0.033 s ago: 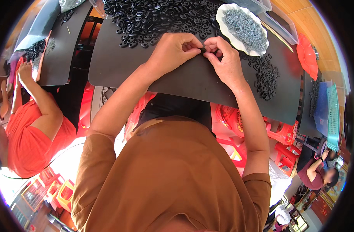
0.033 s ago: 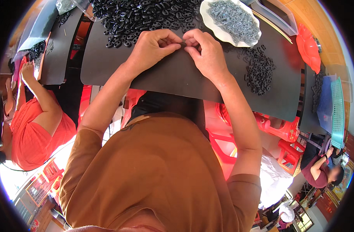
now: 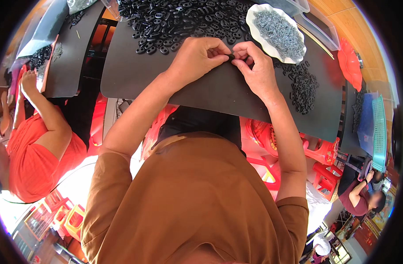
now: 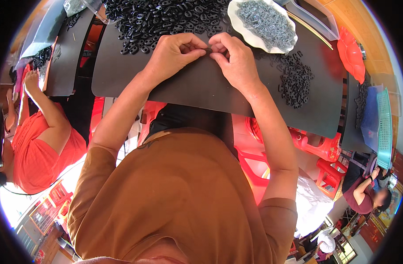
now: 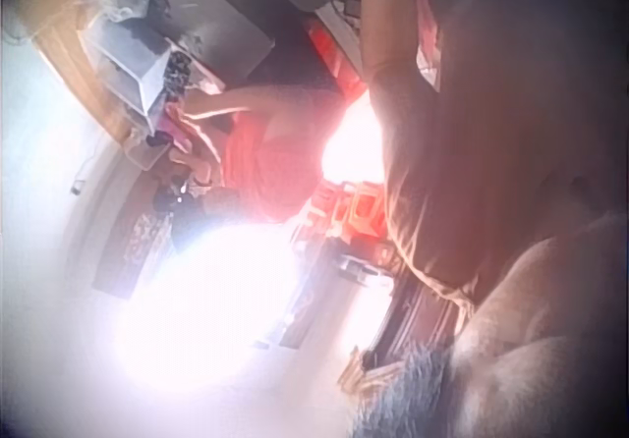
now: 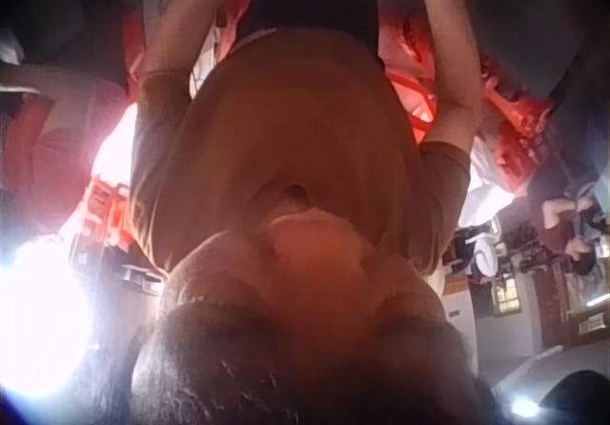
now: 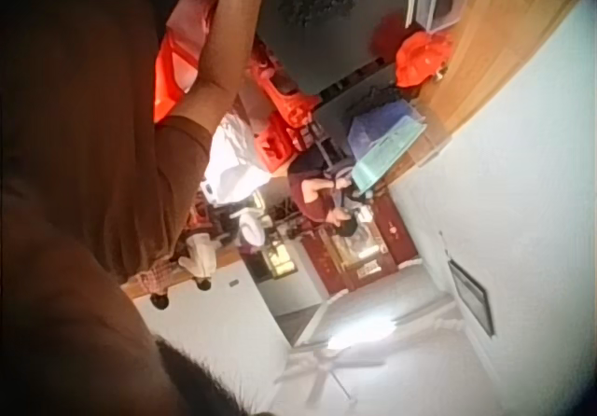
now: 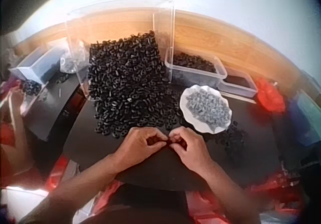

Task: The person sits at a table and repeatedly picks up small black plastic hair clips and metal pins. They insert the pins into the clips by hand and place the assembled units into a pile on the table. The process is repetitive and involves fine motor manipulation of small components.

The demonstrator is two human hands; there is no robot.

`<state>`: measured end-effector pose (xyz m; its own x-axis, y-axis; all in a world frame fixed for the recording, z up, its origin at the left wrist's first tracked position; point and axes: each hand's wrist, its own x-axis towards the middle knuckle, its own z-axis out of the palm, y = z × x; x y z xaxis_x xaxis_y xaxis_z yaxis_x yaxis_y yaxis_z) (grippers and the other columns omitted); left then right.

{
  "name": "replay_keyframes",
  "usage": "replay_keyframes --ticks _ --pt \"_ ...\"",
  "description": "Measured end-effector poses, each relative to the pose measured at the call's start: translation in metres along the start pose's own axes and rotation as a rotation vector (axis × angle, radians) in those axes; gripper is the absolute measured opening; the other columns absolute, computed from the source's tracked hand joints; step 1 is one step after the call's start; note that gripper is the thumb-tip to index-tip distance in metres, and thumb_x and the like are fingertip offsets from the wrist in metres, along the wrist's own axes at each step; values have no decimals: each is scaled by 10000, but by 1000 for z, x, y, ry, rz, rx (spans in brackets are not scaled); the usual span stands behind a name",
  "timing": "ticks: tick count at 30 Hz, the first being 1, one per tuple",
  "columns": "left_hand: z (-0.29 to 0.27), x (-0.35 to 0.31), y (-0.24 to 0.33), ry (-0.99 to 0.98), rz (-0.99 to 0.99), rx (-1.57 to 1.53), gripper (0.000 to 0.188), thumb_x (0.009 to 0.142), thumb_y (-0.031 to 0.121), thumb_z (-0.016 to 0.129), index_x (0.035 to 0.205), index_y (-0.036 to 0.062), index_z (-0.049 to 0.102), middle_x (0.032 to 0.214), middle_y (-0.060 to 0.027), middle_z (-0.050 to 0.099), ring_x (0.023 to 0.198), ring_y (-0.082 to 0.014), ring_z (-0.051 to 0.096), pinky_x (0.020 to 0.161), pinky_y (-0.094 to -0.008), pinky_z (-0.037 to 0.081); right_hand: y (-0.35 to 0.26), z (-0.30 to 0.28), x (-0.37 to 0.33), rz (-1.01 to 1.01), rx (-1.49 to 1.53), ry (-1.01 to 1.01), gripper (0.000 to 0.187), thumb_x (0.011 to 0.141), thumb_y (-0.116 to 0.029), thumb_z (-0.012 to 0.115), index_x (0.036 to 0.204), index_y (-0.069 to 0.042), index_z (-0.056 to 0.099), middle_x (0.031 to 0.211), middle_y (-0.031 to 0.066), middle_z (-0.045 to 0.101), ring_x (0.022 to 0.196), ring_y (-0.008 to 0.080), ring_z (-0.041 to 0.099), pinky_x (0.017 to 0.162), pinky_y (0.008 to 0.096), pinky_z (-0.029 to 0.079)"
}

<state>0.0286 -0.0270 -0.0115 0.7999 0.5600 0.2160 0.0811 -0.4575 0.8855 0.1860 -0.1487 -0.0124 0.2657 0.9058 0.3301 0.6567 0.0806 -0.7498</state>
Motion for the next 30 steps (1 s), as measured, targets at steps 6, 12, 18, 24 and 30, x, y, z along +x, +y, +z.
replay_keyframes --ticks 6,12,18,24,30 --pt "1 0 -2 8 42 -4 121 837 56 728 952 22 725 801 -34 707 684 -77 639 650 -238 529 2 2 -1 -56 -109 19 258 795 10 724 997 -85 594 844 69 659 796 232 667 692 343 537" --pt "3 1 -7 17 70 -10 113 834 44 728 944 19 726 817 -36 703 686 -85 640 647 -242 529 3 0 1 -94 -121 13 262 792 7 729 998 -84 595 834 73 663 786 227 673 686 334 542" --pt "2 1 -6 14 52 -8 108 833 43 728 938 17 732 817 -51 719 722 -102 676 680 -253 546 0 -2 1 -21 -19 -3 289 785 30 732 1018 -72 597 852 72 675 765 181 680 670 289 547" --pt "1 1 -6 3 43 -5 107 835 43 727 938 17 734 815 -54 720 734 -104 683 690 -252 548 1 -3 1 -43 -57 -11 245 781 32 738 975 -57 616 841 67 671 756 170 677 676 282 551" --pt "0 1 -6 -11 39 -2 93 838 40 722 928 17 734 801 -44 708 727 -97 675 686 -244 543 6 0 -1 -95 -36 36 209 775 21 746 949 -58 662 830 59 670 734 169 662 659 293 542"
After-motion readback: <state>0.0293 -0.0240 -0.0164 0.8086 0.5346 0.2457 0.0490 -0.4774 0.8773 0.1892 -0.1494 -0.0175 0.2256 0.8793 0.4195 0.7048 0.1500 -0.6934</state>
